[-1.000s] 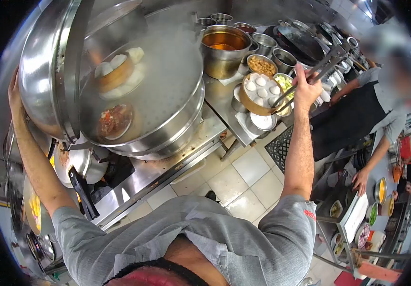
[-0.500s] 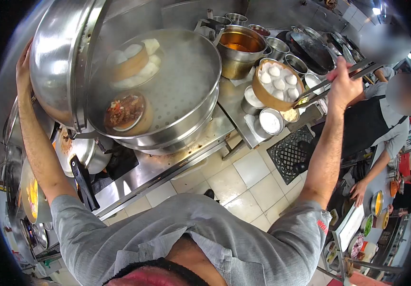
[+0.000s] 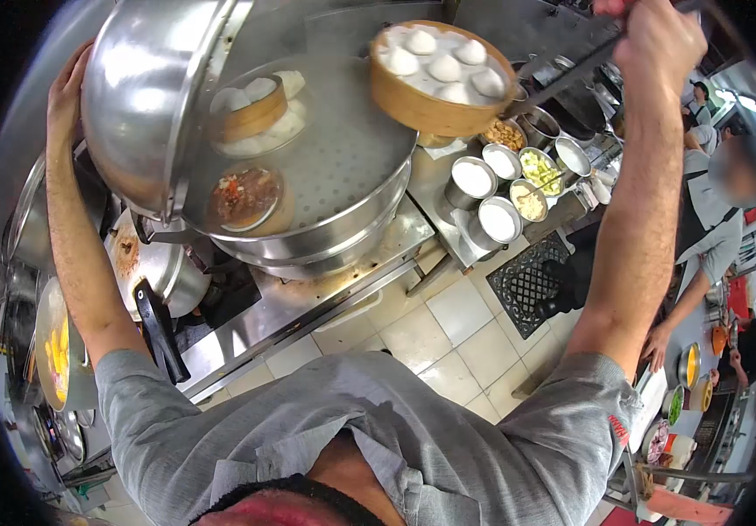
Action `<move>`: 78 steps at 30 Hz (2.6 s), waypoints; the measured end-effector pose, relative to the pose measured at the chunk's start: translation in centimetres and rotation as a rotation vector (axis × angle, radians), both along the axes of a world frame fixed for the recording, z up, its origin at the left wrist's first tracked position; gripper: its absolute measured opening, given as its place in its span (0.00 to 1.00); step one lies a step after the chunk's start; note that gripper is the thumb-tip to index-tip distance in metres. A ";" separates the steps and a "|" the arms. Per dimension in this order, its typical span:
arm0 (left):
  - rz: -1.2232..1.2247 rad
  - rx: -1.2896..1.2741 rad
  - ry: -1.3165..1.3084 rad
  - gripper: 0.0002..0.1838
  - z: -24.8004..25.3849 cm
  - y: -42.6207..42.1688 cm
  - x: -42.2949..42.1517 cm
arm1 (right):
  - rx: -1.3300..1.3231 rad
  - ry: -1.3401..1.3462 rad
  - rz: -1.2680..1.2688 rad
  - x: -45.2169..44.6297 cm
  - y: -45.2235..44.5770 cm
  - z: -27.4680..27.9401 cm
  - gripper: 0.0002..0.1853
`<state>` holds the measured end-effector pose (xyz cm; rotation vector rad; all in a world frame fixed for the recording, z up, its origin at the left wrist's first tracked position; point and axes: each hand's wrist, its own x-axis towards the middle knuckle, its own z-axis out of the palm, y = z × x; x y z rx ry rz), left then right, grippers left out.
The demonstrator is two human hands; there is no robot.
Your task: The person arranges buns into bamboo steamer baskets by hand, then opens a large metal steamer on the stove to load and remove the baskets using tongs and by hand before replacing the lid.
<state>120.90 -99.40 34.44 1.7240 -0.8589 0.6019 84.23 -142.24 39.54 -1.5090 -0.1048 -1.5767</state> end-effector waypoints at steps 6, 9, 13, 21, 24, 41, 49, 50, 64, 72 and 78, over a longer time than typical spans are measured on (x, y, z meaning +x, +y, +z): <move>0.065 0.093 -0.062 0.20 0.3 0.3 0.3 | 0.030 -0.015 0.061 4.0 6.3 -1.1 0.10; 0.051 0.079 -0.076 0.21 0.2 0.2 -0.8 | 0.020 0.033 0.049 5.3 8.3 -2.1 0.08; 0.076 0.101 -0.056 0.18 0.3 0.4 -1.0 | 0.043 0.047 0.112 6.8 9.8 -4.0 0.07; 0.101 0.074 -0.024 0.18 0.2 1.2 -1.4 | 0.083 0.089 0.159 7.9 10.1 -6.9 0.08; 0.043 0.016 -0.052 0.19 0.0 1.8 -0.8 | 0.091 0.083 0.137 7.7 10.0 -7.0 0.08; 0.063 -0.025 0.014 0.21 -0.3 4.8 2.2 | -0.033 -0.033 -0.052 -0.1 2.5 1.3 0.09; 0.020 0.005 0.032 0.22 -0.5 5.6 4.1 | -0.065 0.181 -0.472 -5.5 -1.6 -3.8 0.13; 0.022 0.024 0.052 0.22 -0.4 6.1 4.7 | -0.067 0.177 -0.439 -5.8 -2.5 -5.1 0.12; -0.056 0.010 0.093 0.22 -1.8 8.8 8.2 | 0.196 0.204 -0.755 -6.0 -11.4 -23.7 0.12; 0.058 -0.058 0.096 0.23 -0.8 4.7 1.3 | 0.294 0.141 -0.630 -6.8 -11.7 -25.0 0.11; 0.083 -0.097 0.049 0.19 -0.2 3.5 -0.5 | 0.051 0.011 -0.457 -4.8 -7.3 -13.7 0.14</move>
